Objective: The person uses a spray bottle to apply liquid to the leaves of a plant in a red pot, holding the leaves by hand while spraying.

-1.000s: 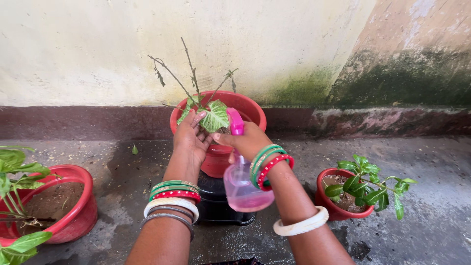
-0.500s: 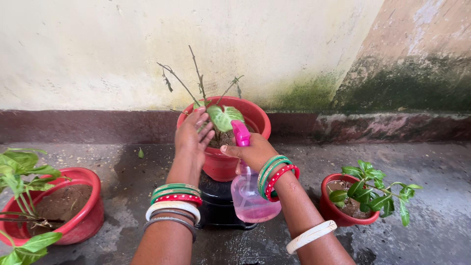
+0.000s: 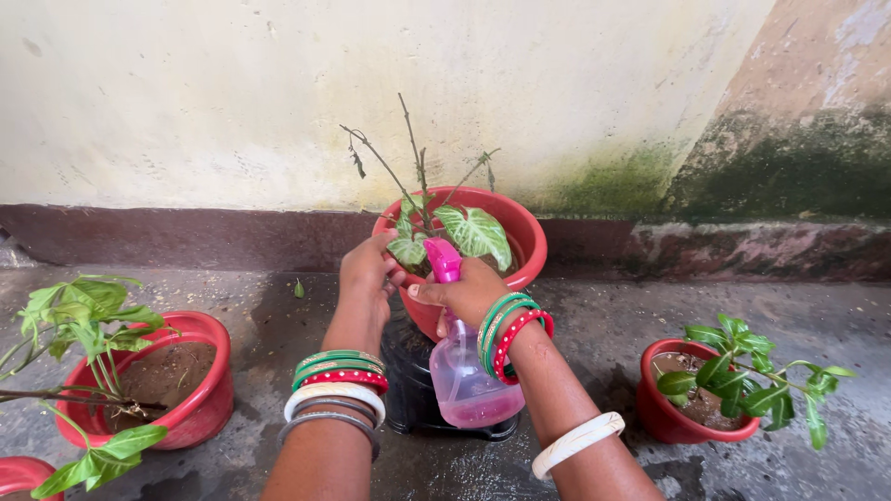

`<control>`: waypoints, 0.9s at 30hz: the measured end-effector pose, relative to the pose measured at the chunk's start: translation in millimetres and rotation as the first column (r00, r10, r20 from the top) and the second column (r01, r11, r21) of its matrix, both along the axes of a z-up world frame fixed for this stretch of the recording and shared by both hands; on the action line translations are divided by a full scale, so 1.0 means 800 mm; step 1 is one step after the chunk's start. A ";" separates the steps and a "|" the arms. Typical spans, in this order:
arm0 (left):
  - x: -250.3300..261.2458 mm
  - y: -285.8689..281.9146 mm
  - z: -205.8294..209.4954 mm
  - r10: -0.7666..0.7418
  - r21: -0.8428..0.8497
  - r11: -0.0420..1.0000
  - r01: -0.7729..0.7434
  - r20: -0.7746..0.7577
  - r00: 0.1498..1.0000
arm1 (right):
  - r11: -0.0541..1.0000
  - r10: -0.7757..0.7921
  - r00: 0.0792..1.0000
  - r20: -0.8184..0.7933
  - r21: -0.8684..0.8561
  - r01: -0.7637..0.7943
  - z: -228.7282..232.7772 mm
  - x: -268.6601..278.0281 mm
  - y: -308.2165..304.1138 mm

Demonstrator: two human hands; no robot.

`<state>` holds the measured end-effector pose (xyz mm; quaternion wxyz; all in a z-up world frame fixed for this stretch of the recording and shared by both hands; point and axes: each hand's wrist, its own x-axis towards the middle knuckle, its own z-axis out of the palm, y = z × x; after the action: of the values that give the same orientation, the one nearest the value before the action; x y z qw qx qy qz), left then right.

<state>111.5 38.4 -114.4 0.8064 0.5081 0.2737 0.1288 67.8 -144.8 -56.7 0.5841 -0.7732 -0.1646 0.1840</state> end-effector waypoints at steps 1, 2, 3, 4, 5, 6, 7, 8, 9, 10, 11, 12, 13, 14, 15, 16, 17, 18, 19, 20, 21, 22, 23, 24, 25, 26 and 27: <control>0.002 0.000 -0.001 -0.020 0.008 1.000 0.020 -0.007 1.000 | 1.000 -0.014 1.000 0.009 -0.011 0.014 -0.002 0.002 0.002; 0.003 0.000 -0.001 -0.020 0.007 1.000 0.020 -0.007 1.000 | 1.000 -0.014 1.000 0.009 -0.012 0.014 -0.003 0.003 0.002; 0.005 -0.001 -0.001 -0.050 0.031 0.998 0.050 -0.015 0.999 | 1.000 -0.025 0.999 0.023 -0.006 0.025 -0.003 0.004 0.000; 0.005 -0.001 0.000 -0.080 0.054 0.995 0.081 -0.025 0.997 | 0.999 -0.035 0.999 0.036 0.000 0.035 -0.002 0.005 -0.002; 0.005 0.000 0.001 -0.079 0.054 0.995 0.080 -0.026 0.997 | 0.999 -0.035 0.999 0.036 -0.001 0.035 -0.001 0.005 -0.005; 0.004 -0.001 0.002 -0.104 0.112 0.988 0.107 -0.031 0.994 | 0.999 -0.044 0.998 0.048 -0.011 0.045 0.000 0.005 -0.008; 0.003 -0.001 0.004 -0.128 0.170 0.976 0.133 -0.037 0.991 | 0.998 -0.054 0.997 0.060 -0.021 0.055 0.002 0.006 -0.011; 0.001 -0.002 0.005 -0.124 0.167 0.977 0.130 -0.041 0.991 | 0.998 -0.050 0.997 0.057 -0.024 0.051 0.003 0.006 -0.012; 0.001 -0.003 0.007 -0.139 0.230 0.961 0.153 -0.074 0.987 | 0.998 -0.036 0.998 0.047 -0.046 0.039 0.005 0.007 -0.012; 0.000 -0.002 0.009 -0.152 0.292 0.940 0.178 -0.108 0.982 | 0.997 -0.024 0.999 0.037 -0.066 0.026 0.007 0.007 -0.011; -0.001 -0.002 0.009 -0.149 0.290 0.941 0.176 -0.111 0.983 | 0.997 -0.020 0.999 0.034 -0.067 0.023 0.007 0.007 -0.010; 0.000 -0.003 0.009 -0.185 0.314 0.926 0.207 -0.098 0.978 | 0.997 -0.003 0.999 0.046 -0.075 0.006 0.008 0.006 -0.009; 0.001 -0.003 0.008 -0.222 0.339 0.910 0.238 -0.086 0.971 | 0.997 0.014 0.998 0.058 -0.082 -0.010 0.008 0.006 -0.008; 0.002 -0.002 0.007 -0.222 0.338 0.910 0.238 -0.088 0.971 | 0.997 0.014 0.998 0.057 -0.082 -0.010 0.008 0.006 -0.006; 0.002 -0.002 0.006 -0.247 0.359 0.896 0.261 -0.086 0.965 | 0.996 0.018 0.998 0.059 -0.083 -0.013 0.007 0.006 -0.005; 0.004 -0.002 0.005 -0.273 0.381 0.880 0.284 -0.083 0.958 | 0.996 0.021 0.998 0.063 -0.085 -0.015 0.007 0.006 -0.004; 0.005 -0.002 0.004 -0.275 0.380 0.880 0.285 -0.084 0.958 | 0.996 0.019 0.998 0.063 -0.085 -0.014 0.005 0.006 -0.003; 0.006 -0.003 0.003 -0.264 0.367 0.890 0.269 -0.064 0.962 | 0.997 0.023 0.998 0.064 -0.075 -0.018 0.004 0.006 -0.002; 0.007 -0.003 0.003 -0.253 0.353 0.901 0.252 -0.044 0.966 | 0.998 0.026 0.998 0.064 -0.064 -0.022 0.003 0.006 -0.002; 0.007 -0.002 0.003 -0.253 0.354 0.901 0.252 -0.044 0.966 | 0.998 0.026 0.998 0.064 -0.064 -0.022 0.002 0.006 -0.003; 0.006 -0.001 0.005 -0.209 0.279 0.938 0.206 -0.021 0.978 | 0.999 0.002 0.998 0.066 -0.044 0.001 0.001 0.006 -0.003; 0.005 -0.001 0.006 -0.161 0.201 0.967 0.158 -0.002 0.987 | 0.999 -0.020 0.998 0.065 -0.025 0.022 0.000 0.006 -0.003; 0.003 -0.001 0.009 -0.159 0.201 0.967 0.157 -0.002 0.987 | 0.999 -0.019 0.998 0.065 -0.025 0.021 0.000 0.006 -0.004; 0.002 0.000 0.013 -0.158 0.123 0.981 0.153 0.035 0.987 | 0.999 -0.042 0.997 0.068 -0.006 0.042 0.002 0.007 -0.005; 0.001 0.000 0.016 -0.154 0.045 0.988 0.151 0.071 0.986 | 0.998 -0.064 0.995 0.071 0.014 0.063 0.003 0.008 -0.005; 0.001 0.000 0.019 -0.154 0.045 0.988 0.151 0.071 0.986 | 0.998 -0.064 0.995 0.070 0.014 0.063 0.004 0.009 -0.006; 0.001 0.000 0.021 -0.160 0.022 0.987 0.159 0.088 0.983 | 0.998 -0.053 0.996 0.068 0.022 0.052 0.005 0.009 -0.006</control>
<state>112.0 38.1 -97.8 0.8217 0.5283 0.1948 0.0886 74.7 -149.6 -52.5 0.5904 -0.7773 -0.1658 0.1403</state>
